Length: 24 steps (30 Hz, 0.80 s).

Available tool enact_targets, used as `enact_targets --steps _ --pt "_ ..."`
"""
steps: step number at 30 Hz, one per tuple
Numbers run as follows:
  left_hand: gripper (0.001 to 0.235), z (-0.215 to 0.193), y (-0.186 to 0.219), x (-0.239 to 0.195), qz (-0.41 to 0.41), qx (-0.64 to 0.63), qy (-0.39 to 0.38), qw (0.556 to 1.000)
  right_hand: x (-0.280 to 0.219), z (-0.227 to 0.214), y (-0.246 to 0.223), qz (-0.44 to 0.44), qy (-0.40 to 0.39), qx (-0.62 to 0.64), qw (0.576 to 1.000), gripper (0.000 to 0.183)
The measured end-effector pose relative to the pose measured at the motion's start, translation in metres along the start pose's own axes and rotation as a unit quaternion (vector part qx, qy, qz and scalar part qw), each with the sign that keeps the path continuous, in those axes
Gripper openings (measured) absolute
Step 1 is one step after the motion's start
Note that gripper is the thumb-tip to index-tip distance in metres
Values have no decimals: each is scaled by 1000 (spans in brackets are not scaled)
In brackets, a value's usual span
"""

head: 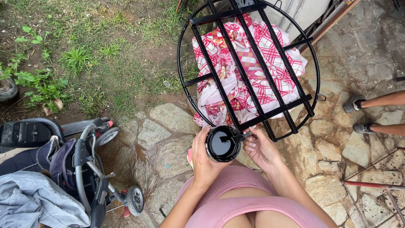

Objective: Painting a circular metal frame with black paint using a brush

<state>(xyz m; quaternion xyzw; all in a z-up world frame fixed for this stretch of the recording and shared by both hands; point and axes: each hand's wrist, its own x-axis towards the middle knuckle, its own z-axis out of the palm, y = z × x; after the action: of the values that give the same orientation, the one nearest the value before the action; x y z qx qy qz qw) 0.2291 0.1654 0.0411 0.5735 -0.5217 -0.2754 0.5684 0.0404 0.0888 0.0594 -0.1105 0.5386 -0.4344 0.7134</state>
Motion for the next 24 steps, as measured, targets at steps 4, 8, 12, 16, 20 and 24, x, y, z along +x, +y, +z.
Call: enact_targets --steps 4,8,12,16,20,24 --pt "106 -2 0 0 -8 6 5 1000 1 -4 2 36 -12 29 999 16" --pt "105 -1 0 0 -15 8 5 1000 -8 1 -6 3 -28 24 999 18" --pt "103 1 -2 -1 -20 14 7 1000 -10 1 -7 -18 -18 2 1000 17" --pt "105 6 -7 -6 -18 10 8 1000 -21 8 -13 -30 -20 17 999 18" --pt "105 9 -6 -4 -20 3 11 1000 -19 2 -9 -34 -22 2 999 17" --pt "103 10 -3 -3 -14 -10 9 1000 -15 -4 -9 -30 -22 11 999 18"
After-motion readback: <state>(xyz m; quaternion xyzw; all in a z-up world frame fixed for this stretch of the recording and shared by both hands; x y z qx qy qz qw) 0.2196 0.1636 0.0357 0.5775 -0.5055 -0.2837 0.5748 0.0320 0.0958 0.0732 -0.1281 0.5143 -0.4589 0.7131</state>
